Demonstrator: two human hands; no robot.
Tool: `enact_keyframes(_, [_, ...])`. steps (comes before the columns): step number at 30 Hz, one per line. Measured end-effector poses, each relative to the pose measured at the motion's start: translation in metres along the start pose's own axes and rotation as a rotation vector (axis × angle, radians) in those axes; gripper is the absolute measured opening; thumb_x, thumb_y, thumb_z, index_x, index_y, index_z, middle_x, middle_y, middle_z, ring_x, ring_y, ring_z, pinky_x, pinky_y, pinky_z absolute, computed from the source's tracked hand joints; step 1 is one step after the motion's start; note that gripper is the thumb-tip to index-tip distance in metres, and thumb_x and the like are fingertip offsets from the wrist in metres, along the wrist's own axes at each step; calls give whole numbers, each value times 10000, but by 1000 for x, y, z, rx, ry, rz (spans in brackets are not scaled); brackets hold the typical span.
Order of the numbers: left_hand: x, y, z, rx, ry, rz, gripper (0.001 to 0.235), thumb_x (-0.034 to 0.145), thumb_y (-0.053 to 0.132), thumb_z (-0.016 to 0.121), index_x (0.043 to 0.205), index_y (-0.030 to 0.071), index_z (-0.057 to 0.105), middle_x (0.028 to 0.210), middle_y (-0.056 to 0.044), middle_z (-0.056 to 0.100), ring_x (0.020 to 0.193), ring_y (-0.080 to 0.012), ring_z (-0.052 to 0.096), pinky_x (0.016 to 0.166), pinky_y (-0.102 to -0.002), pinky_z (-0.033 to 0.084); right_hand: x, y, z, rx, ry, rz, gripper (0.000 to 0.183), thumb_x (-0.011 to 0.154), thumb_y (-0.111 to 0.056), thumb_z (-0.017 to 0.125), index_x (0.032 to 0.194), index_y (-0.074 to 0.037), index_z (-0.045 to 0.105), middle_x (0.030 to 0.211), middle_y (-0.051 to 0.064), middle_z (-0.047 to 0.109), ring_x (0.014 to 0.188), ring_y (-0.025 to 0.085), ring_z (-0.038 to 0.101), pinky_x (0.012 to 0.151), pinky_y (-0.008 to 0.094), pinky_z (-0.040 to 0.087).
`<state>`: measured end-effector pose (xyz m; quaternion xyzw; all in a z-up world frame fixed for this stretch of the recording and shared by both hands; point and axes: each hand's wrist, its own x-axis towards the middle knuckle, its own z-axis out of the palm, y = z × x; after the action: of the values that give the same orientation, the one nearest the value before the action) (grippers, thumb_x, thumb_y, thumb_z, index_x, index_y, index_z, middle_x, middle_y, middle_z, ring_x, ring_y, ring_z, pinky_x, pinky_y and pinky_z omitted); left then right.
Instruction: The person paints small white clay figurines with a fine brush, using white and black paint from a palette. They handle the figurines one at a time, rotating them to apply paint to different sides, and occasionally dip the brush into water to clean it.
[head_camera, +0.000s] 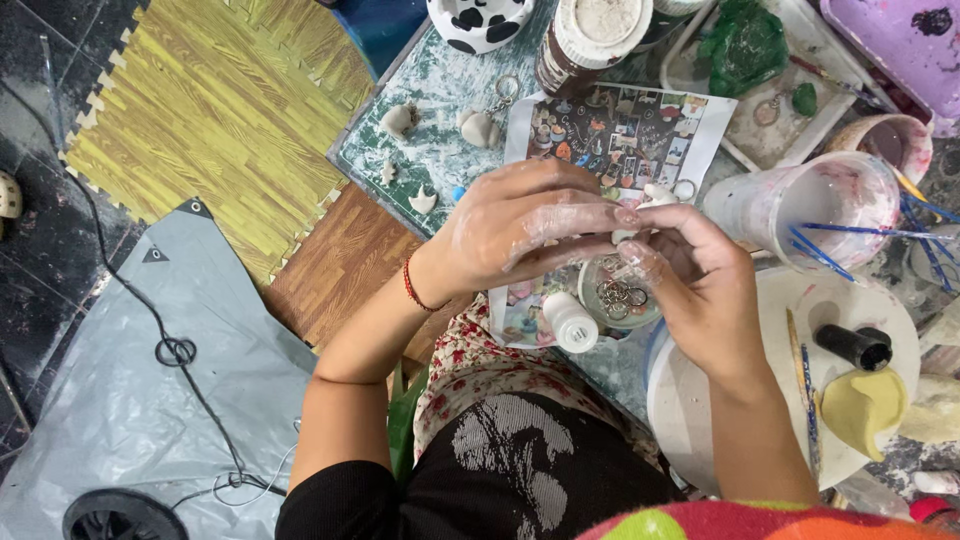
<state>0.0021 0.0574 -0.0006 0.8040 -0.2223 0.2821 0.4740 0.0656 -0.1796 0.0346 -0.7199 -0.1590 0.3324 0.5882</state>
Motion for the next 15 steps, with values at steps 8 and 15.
enact_keyframes(8, [19,-6,-1,-80,-75,9,570,970,215,888,1438,160,566,1227,-27,685,1066,-192,702,895,-306,622,-4,-1,0,-30,68,-40,210,1049,-26,629,1246,29,584,1139,70,683,1033,77,634,916,235,526])
enact_keyframes(15, [19,-3,-20,-44,-55,-74,548,1043,129,816,1472,132,476,1242,17,717,1044,-167,689,872,-285,601,-14,-1,-1,55,83,-171,190,1074,42,619,1191,-8,477,1285,142,661,1210,156,650,1098,291,519])
